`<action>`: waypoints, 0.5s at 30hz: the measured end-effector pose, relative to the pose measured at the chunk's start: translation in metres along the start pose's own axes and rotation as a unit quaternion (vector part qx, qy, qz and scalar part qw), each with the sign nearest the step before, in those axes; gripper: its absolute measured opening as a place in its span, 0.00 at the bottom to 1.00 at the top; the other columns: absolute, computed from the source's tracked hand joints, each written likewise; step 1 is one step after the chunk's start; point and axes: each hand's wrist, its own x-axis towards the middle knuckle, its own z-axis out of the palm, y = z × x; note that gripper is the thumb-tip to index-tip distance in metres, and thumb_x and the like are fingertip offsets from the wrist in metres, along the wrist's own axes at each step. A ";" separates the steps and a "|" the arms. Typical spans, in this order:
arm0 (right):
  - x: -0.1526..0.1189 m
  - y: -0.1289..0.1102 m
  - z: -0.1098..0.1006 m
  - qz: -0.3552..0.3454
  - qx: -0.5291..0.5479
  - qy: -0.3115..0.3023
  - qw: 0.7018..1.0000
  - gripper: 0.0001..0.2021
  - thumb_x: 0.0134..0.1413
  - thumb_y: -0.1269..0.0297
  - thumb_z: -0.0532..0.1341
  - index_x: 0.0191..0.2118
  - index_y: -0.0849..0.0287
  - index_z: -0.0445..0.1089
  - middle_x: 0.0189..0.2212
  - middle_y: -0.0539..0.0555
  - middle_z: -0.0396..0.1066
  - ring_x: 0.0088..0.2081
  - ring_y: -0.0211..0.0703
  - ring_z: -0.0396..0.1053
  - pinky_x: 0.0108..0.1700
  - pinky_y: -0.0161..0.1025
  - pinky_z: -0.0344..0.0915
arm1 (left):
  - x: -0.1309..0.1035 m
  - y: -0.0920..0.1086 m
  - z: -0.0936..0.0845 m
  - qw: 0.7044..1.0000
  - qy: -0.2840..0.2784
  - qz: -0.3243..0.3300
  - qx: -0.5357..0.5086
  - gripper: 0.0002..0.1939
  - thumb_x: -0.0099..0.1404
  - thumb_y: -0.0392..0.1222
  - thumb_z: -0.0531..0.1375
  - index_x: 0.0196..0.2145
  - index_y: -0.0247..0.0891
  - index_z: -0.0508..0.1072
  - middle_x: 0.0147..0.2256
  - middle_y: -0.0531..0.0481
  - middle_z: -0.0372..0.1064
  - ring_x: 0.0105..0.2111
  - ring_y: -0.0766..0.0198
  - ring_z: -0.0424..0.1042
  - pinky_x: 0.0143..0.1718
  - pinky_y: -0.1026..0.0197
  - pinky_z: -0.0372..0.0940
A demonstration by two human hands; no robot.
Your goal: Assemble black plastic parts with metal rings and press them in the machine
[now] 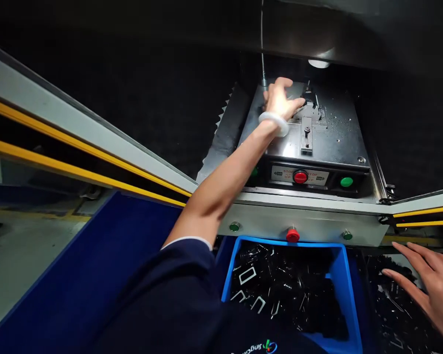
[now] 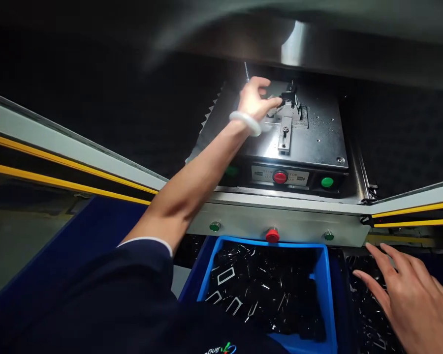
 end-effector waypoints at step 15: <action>0.041 -0.027 0.099 0.139 0.323 -0.121 0.928 0.13 0.63 0.50 0.62 0.41 0.54 0.67 0.41 0.57 0.77 0.34 0.47 0.73 0.39 0.45 0.68 | -0.321 0.025 -0.161 0.937 -0.214 -0.171 0.216 0.20 0.65 0.55 0.68 0.51 0.44 0.81 0.54 0.41 0.68 0.31 0.62 0.68 0.40 0.55 0.71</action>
